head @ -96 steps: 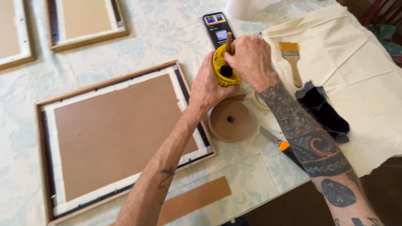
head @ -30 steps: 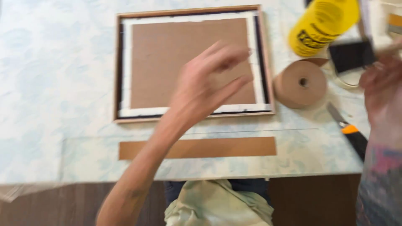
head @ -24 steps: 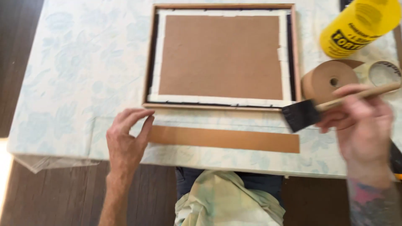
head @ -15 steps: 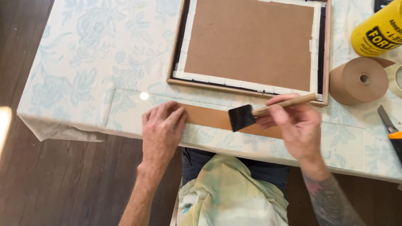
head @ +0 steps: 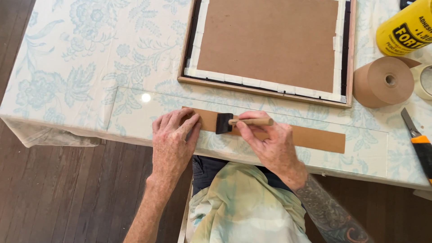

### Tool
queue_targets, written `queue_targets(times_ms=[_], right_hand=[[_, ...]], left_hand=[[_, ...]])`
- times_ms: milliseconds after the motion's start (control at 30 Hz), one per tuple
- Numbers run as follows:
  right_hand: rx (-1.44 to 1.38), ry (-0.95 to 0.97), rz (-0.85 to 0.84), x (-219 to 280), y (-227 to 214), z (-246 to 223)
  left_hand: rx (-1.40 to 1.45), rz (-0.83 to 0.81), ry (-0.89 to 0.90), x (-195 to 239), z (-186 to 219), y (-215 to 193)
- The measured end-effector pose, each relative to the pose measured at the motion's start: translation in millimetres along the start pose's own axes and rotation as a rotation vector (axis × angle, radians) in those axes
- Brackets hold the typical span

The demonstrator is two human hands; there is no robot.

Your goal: Applying brown adhesive paper tape to the back of a picture frame to seal the edges.

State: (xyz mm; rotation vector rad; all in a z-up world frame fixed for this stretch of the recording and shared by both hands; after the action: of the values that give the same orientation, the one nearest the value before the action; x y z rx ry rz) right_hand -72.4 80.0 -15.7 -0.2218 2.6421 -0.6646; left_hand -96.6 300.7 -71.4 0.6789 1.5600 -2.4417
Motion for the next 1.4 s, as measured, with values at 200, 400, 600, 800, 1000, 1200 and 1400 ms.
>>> queue_targets(times_ms=[200,400,600,800,1000,1200,1400], right_hand=[[0.001,-0.021,-0.023,-2,12,-8],[0.043,-0.049,-0.035,2,4,-6],[0.098,0.015,0.01,19,-24,5],[0.136,0.095,0.09,40,-66,16],[0.243,0.128,0.096,71,-122,36],[0.335,0.272,0.106,103,-183,49],[0.366,0.367,0.238,110,-215,36]], left_hand=[[0.018,-0.003,-0.004,-1,2,-2],[-0.009,-0.013,-0.001,-2,0,-3],[-0.023,-0.077,-0.025,2,-5,-1],[-0.029,-0.133,-0.011,-4,-2,-9],[-0.051,-0.251,-0.018,-9,-5,-13],[-0.091,-0.306,0.003,-11,-2,-17],[-0.096,-0.27,0.01,-13,2,-19]])
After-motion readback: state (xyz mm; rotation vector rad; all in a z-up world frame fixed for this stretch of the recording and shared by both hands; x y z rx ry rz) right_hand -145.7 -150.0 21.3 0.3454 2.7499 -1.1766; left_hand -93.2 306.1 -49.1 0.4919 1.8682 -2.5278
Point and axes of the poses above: each hand's wrist, its own x-axis away from the middle knuckle, its own y-axis out of the palm, z = x × y, the point moved 1 cm from there along -x, towards the middle knuckle, and after that the axes turned 4 degrees about -z, right-handed, at the moved point
